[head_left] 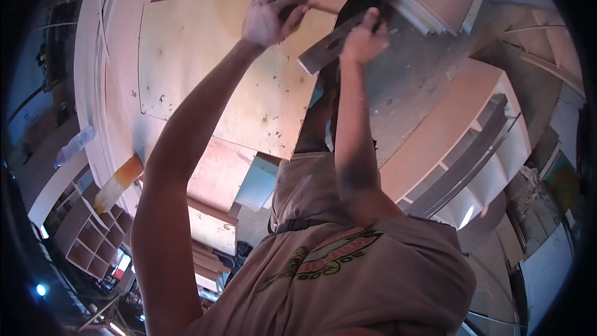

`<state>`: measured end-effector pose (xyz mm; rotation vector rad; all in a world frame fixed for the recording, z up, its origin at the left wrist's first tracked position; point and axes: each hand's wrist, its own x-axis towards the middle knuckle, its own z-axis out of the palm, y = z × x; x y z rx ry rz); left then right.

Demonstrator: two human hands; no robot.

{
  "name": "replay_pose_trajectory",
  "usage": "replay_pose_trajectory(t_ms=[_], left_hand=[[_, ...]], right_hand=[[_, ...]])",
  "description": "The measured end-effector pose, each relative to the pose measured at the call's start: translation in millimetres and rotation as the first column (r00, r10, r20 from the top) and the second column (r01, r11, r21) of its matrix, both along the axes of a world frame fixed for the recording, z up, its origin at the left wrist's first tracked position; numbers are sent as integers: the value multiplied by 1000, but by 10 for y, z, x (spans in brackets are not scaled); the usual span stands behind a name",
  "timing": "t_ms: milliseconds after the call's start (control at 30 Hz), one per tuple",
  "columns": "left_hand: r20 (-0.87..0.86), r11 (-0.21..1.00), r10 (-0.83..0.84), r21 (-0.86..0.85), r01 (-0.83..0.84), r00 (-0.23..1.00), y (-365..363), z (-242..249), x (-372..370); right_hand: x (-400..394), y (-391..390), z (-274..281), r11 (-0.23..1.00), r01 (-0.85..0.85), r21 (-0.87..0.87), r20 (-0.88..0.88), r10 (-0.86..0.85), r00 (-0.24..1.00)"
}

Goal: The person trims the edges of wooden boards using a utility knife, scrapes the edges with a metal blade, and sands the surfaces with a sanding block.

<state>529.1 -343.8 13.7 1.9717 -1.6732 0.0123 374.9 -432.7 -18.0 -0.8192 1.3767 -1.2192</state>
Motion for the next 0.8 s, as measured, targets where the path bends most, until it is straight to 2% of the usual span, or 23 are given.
replay_pose_trajectory(t_ms=[67,100,133,167,200,233,267,300,333,367,400,433,467,500,533,567,600,633,667,700,733,767,800], left_hand=[[-41,1000,8,-23,-9,999,27,-18,-25],[-50,1000,-13,23,15,999,31,-33,-20],[-56,997,-26,67,29,998,24,-21,8],[-46,1000,0,31,2,999,32,37,-8],[-63,998,50,32,-48,997,34,91,-62],[-80,995,99,32,-97,992,11,126,-85],[-78,992,128,3,-129,989,0,133,-95],[-87,986,147,-62,-153,985,3,127,-106],[-90,976,166,-126,-177,982,20,137,-94],[-108,974,150,-156,-166,983,52,166,-87],[-112,927,269,-240,-289,957,56,174,-150],[-163,886,337,-277,-371,927,96,247,-249],[-219,842,395,-302,-447,892,199,331,-418],[-327,808,417,-294,-510,848,342,422,-607],[-429,772,430,-282,-570,794,494,519,-821],[-652,757,430,-116,-643,624,681,727,-1048],[-675,789,437,-30,-614,594,923,725,-1238],[-668,778,470,3,-629,578,1107,767,-1438],[-689,729,520,50,-683,505,1254,858,-1607],[-705,676,567,103,-730,426,1378,960,-1774],[-732,571,636,233,-787,245,1498,961,-1960],[-732,458,679,365,-810,53,1595,962,-2129],[-710,341,683,515,-786,-169,1639,1019,-2233]], right_hand=[[146,-68,-97,912,-96,-398,-368,-62,928],[36,-91,-31,970,-159,-181,-172,128,977],[-61,-106,193,971,-234,57,35,232,972],[-214,-195,306,927,-369,73,-3,370,929],[-421,-334,249,785,-620,3,-215,606,766],[-568,-484,235,574,-819,-7,-434,736,520],[-635,-548,479,334,-942,19,-592,763,259],[-687,-577,786,79,-992,96,-719,695,-14],[-676,-603,1087,45,-995,87,-734,678,-33],[-646,-614,1386,14,-982,189,-677,726,-120],[-613,-659,1602,-29,-956,291,-608,766,-208],[-596,-744,1753,-67,-957,283,-624,745,-237],[-606,-823,1865,62,-982,177,-443,896,-23],[-596,-886,1928,214,-970,117,-204,961,187],[-554,-948,1866,179,-977,113,-205,967,153],[-521,-1005,1713,323,-939,-119,34,946,321],[-465,-1067,1629,486,-825,-289,306,863,401],[-352,-1029,1627,591,-778,-212,455,765,456],[-239,-1072,1667,546,-810,-215,458,789,410],[-119,-1112,1728,325,-908,-264,505,849,158],[25,-1141,1783,95,-941,-325,542,834,-103],[196,-1187,1898,-139,-931,-336,508,806,-303],[318,-1241,1830,-178,-923,-341,523,780,-344]])
